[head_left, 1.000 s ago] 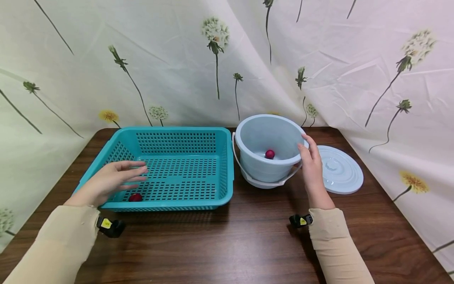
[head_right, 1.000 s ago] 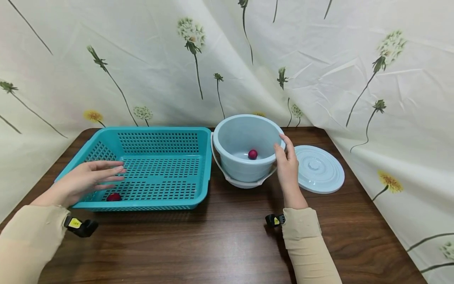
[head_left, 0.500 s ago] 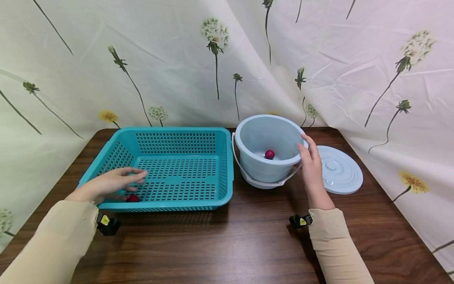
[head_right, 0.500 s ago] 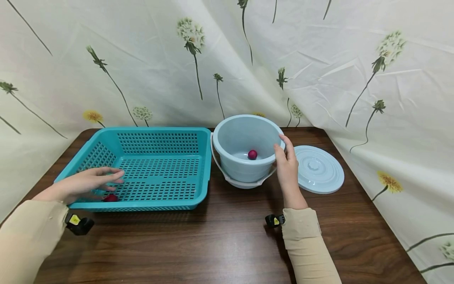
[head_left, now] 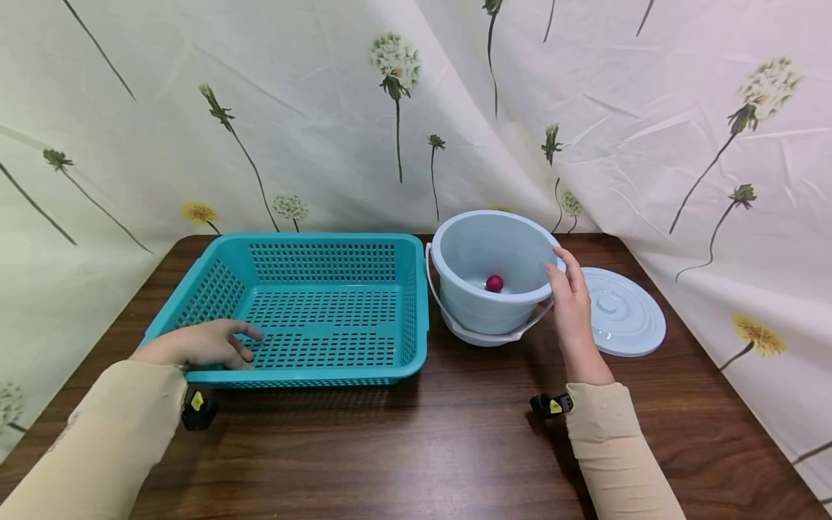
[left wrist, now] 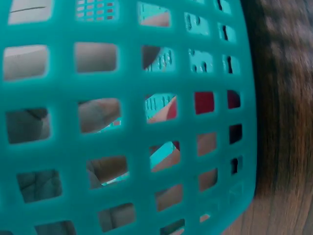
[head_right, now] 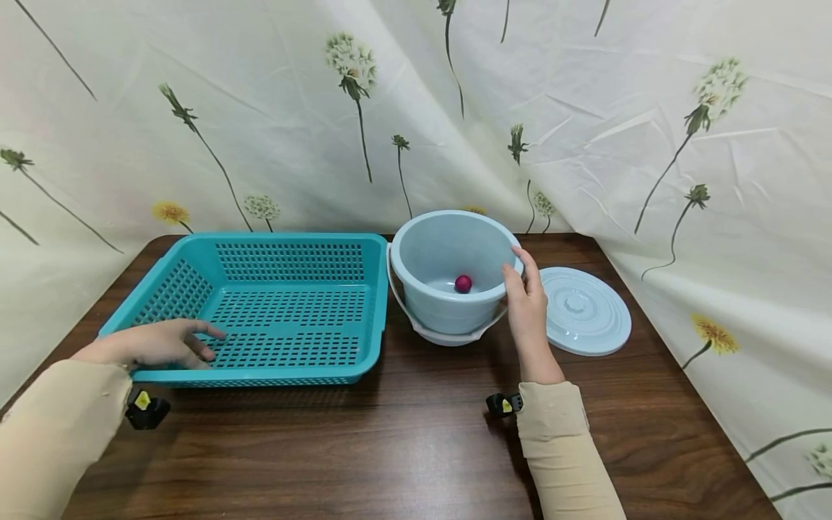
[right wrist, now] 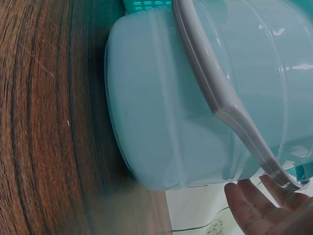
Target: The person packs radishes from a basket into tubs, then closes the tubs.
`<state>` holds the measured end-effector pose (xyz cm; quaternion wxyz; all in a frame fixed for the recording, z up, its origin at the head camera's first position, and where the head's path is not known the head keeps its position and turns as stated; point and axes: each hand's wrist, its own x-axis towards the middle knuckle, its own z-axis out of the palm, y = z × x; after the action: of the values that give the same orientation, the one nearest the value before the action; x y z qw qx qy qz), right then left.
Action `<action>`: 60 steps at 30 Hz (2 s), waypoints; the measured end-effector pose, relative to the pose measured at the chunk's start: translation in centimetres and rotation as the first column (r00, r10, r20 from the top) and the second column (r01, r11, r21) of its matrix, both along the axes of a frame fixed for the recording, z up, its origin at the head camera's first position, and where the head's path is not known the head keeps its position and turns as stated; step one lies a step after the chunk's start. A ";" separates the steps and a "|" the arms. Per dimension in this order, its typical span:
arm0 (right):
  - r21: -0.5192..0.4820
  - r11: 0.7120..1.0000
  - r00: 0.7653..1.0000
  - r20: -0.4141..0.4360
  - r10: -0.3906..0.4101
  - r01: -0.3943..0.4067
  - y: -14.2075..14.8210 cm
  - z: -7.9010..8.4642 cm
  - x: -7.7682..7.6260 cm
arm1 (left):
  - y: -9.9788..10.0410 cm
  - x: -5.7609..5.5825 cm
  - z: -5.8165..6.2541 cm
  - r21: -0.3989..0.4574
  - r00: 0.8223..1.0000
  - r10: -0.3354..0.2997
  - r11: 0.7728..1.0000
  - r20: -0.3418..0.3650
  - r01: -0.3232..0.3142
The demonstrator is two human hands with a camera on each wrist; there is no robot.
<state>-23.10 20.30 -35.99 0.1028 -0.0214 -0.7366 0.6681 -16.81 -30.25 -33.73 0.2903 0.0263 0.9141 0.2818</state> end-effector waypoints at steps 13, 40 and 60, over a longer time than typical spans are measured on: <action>-0.006 1.000 1.000 0.002 0.010 -0.010 0.1 0.0 0.0 | 0.2 0.1 -0.2 -0.021 1.000 0.015 1.000 0.023 -0.015; -0.012 1.000 1.000 -0.001 0.004 -0.004 0.0 0.0 0.0 | 1.4 0.8 1.6 0.200 0.966 0.201 0.965 -0.165 -0.167; -0.021 1.000 1.000 0.011 0.004 -0.004 0.0 0.0 0.0 | 7.0 1.2 5.7 0.340 0.954 0.234 0.927 -0.189 -0.160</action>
<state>-23.08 20.31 -36.01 0.0973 -0.0246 -0.7300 0.6760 -15.59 -23.22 -28.01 0.1460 0.0127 0.8810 0.4499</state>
